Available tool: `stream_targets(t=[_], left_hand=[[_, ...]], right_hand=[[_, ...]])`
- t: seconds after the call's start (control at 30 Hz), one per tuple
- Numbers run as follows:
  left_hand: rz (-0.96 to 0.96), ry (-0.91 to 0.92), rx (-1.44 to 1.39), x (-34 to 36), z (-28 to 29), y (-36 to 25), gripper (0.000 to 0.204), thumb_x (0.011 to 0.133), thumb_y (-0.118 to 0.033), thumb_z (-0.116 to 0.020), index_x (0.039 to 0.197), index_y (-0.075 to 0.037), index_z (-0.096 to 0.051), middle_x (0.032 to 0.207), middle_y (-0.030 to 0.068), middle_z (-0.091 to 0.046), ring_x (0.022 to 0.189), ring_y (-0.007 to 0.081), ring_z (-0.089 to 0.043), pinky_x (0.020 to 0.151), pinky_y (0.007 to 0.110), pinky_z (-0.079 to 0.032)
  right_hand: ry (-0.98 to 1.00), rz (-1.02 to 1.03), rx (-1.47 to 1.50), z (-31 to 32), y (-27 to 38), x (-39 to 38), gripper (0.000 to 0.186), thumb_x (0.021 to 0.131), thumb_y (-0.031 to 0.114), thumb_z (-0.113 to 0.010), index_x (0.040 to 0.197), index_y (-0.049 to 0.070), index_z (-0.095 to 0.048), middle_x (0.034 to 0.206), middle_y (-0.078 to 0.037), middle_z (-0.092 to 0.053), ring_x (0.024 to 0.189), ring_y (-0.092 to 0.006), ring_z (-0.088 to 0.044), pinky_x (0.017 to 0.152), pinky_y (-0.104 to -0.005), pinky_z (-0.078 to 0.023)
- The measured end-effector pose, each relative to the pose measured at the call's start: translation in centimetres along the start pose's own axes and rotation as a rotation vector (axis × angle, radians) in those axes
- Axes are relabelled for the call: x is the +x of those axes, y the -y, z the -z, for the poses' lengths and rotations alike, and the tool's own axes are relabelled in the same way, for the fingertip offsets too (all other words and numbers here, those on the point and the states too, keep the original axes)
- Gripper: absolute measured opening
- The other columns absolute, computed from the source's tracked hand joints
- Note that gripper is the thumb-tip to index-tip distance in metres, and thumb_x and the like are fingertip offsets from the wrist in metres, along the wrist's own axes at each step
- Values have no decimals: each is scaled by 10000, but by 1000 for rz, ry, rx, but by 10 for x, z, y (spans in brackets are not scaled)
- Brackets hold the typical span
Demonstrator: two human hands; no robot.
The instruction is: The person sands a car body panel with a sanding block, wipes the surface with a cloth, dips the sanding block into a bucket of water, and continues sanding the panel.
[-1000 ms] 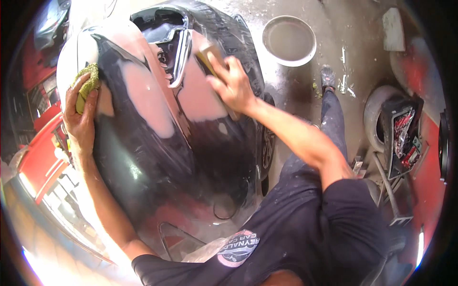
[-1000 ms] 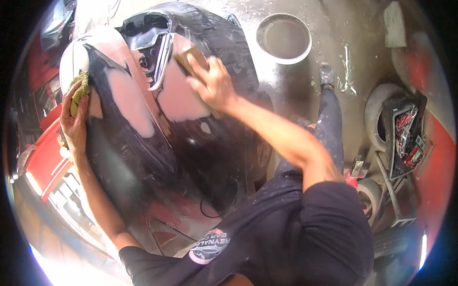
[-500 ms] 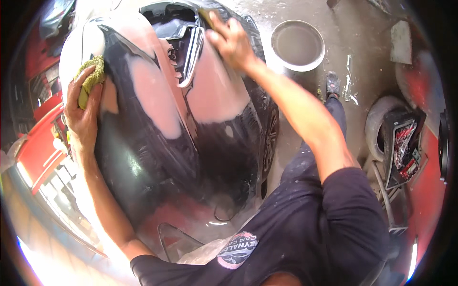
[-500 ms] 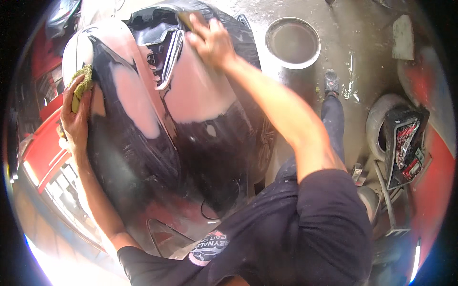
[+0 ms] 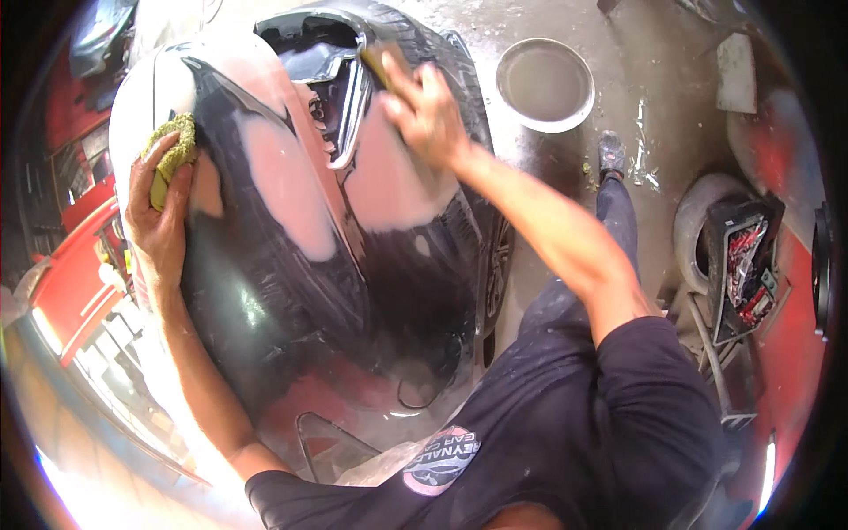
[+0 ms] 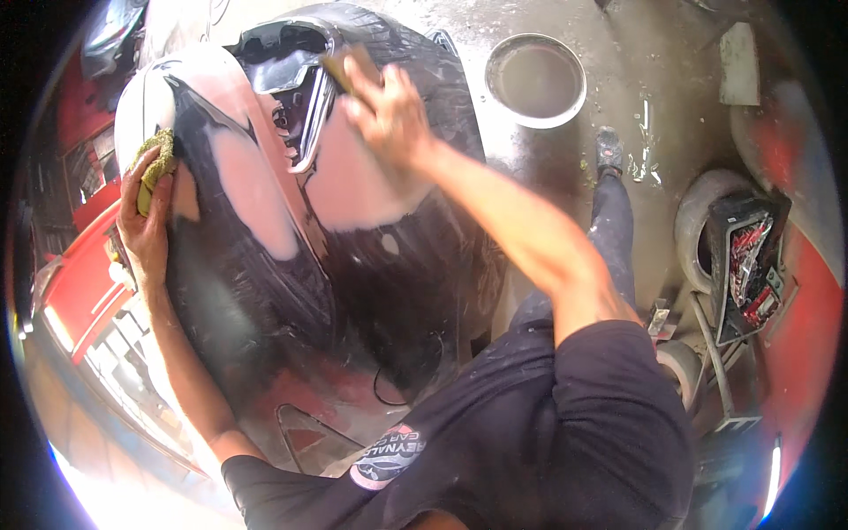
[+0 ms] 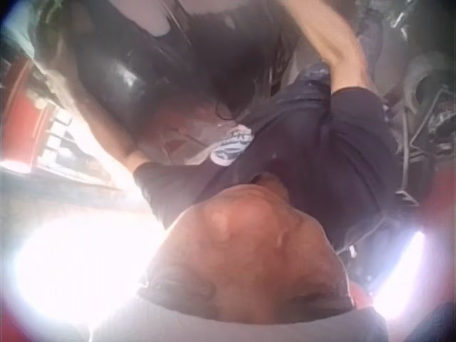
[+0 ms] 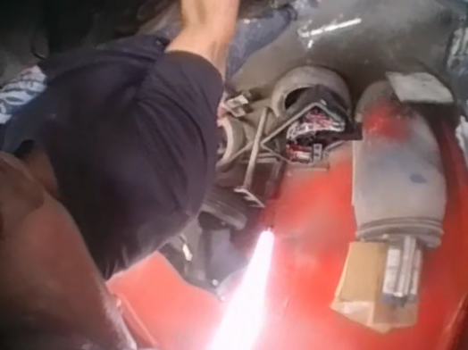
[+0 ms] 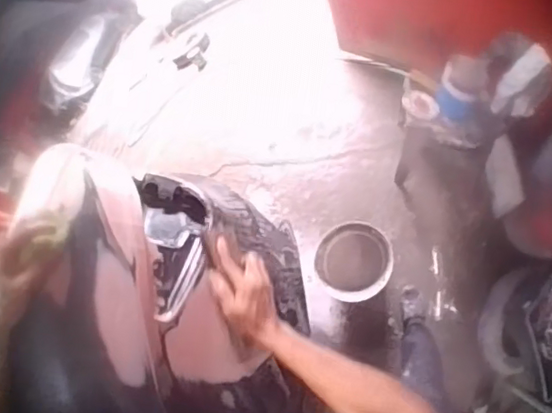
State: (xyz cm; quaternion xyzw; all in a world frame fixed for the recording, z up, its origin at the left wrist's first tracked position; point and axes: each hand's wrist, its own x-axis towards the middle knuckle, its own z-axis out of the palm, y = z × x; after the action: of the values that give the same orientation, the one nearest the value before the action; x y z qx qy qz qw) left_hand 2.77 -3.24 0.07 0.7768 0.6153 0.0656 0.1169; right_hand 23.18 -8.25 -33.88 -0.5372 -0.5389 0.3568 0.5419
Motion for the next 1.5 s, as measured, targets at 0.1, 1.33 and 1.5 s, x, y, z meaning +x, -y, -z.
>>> stream_targets(t=[0.1,1.33,1.5], left_hand=[[-77,-8,37,5,-1,-4,359,996,-60,-720,1355,-65,-698,1303,109,-694,1254,219,-630,1104,346,-455],[-44,3,-25,6,-5,-2,339,1009,-49,-699,1348,-51,-699,1306,116,-694,1247,216,-630,1107,343,-453],[-64,-8,11,5,1,-5,344,1008,-59,-707,1352,-53,-697,1315,112,-693,1257,216,-628,1114,346,-450]], right_hand=[[-40,120,26,8,6,-29,621,964,397,-662,1512,109,-610,1037,-297,-558,1008,-420,-581,934,-509,-497],[-7,43,-40,-4,-30,51,596,978,426,-658,1495,131,-622,1132,-349,-598,1074,-455,-610,959,-528,-508],[4,31,55,6,7,-12,624,989,444,-641,1530,137,-599,1141,-318,-574,1046,-435,-574,964,-509,-485]])
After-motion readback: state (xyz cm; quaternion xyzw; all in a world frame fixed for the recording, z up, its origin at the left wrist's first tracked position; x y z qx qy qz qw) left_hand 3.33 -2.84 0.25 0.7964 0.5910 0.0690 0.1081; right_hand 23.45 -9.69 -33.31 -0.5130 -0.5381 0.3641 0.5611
